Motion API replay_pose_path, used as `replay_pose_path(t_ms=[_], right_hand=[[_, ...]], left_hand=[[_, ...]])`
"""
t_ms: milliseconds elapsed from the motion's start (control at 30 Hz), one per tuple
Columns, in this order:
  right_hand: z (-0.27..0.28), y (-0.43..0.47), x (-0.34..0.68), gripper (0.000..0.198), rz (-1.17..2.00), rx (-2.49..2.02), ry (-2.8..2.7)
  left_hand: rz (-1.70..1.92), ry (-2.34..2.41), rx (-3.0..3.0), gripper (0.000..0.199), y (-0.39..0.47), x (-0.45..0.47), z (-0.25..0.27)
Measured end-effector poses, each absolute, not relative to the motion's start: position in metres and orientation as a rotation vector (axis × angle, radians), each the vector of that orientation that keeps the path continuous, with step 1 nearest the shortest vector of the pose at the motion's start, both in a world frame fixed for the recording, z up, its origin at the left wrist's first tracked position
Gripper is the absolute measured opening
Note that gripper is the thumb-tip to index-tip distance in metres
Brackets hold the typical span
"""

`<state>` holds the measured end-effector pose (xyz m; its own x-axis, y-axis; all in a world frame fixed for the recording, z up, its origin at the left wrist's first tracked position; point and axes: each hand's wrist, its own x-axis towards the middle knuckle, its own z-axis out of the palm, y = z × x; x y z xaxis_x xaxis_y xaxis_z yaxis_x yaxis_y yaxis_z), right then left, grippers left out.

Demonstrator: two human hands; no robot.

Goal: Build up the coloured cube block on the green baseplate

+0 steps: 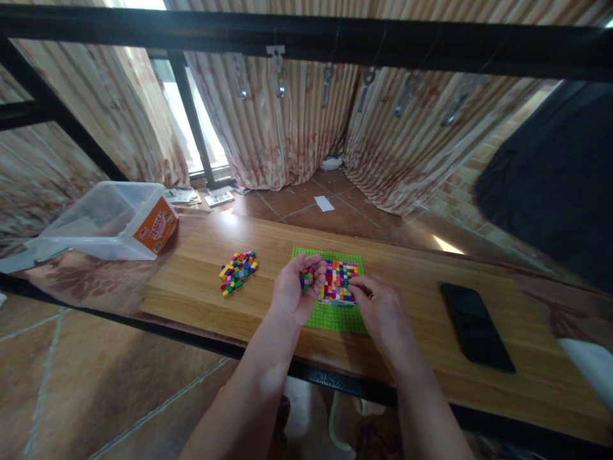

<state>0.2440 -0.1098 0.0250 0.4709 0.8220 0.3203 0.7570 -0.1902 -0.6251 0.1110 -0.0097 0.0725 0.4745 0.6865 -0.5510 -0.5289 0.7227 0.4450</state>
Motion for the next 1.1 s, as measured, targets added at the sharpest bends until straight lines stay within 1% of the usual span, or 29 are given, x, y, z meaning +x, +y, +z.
replay_pose_path(t_ms=[167,400,567,767,1000,1100], right_hand=[[0.024,-0.109,0.241,0.024,0.115,-1.990,-1.227],[0.029,-0.114,0.247,0.023,0.201,-2.013,-1.100],[0.028,-0.114,0.252,0.030,0.164,-2.001,-0.985],[0.014,-0.106,0.251,0.045,0.167,-2.101,-0.866],[0.000,-0.100,0.256,0.044,0.317,-1.945,-0.799],[-0.003,-0.100,0.257,0.043,0.355,-1.901,-0.789]], left_hand=[[0.756,0.770,0.231,0.032,-0.010,0.111,0.071],[0.756,0.766,0.227,0.031,-0.009,0.110,0.071],[0.759,0.763,0.230,0.030,-0.009,0.110,0.070],[0.759,0.760,0.234,0.028,-0.009,0.111,0.069],[0.755,0.758,0.241,0.025,-0.009,0.110,0.068],[0.756,0.774,0.236,0.027,-0.010,0.110,0.069]])
